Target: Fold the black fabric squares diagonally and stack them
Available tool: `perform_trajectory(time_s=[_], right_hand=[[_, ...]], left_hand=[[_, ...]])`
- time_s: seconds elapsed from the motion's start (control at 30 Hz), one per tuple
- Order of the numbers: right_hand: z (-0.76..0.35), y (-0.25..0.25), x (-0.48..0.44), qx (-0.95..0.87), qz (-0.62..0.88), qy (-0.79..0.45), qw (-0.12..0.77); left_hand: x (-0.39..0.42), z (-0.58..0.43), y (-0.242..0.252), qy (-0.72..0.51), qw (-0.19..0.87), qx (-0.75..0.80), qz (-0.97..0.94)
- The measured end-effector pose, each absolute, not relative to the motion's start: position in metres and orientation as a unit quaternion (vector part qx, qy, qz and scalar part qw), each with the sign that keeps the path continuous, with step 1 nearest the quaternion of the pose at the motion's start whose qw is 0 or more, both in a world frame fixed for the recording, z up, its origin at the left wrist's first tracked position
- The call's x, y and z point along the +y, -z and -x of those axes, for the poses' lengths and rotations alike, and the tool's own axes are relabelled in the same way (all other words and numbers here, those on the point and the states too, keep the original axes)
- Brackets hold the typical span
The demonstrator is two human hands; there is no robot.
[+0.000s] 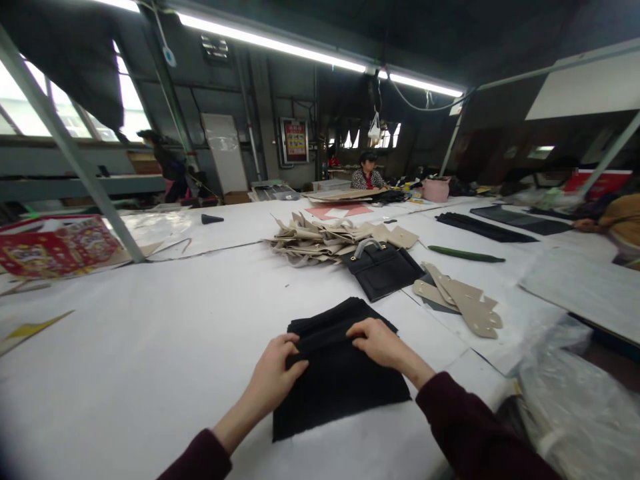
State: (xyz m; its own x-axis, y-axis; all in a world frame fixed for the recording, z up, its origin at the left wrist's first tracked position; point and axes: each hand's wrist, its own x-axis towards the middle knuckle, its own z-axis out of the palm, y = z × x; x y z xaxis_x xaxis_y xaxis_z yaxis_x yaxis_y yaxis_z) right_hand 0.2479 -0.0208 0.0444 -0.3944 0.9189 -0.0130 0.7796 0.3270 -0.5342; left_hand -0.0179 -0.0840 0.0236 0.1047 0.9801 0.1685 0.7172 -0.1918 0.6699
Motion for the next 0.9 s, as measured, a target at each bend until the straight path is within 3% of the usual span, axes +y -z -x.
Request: perform_trajectory(time_s=[0.2,0.4,0.63,0.9], right_hand=[[-0.253,-0.012,0.045,-0.798,0.574,-0.106,0.151],[-0.245,0.009,0.049,-0.802,0.571,-0.014,0.175],[-0.247,-0.001,0.042,-0.829,0.529,0.033,0.179],[-0.228,-0.014,0.056,-0.849,0.497,0.076,0.159]], left_hand=[[-0.019,-0.014,-0.010,-0.253,0.116,0.641,-0.715],[-0.006,-0.015,0.006,-0.238,0.122,0.654,-0.707],[-0.016,-0.013,0.006,-0.275,0.147,0.646,-0.697],[-0.008,-0.016,0.007,-0.235,0.036,0.584,-0.776]])
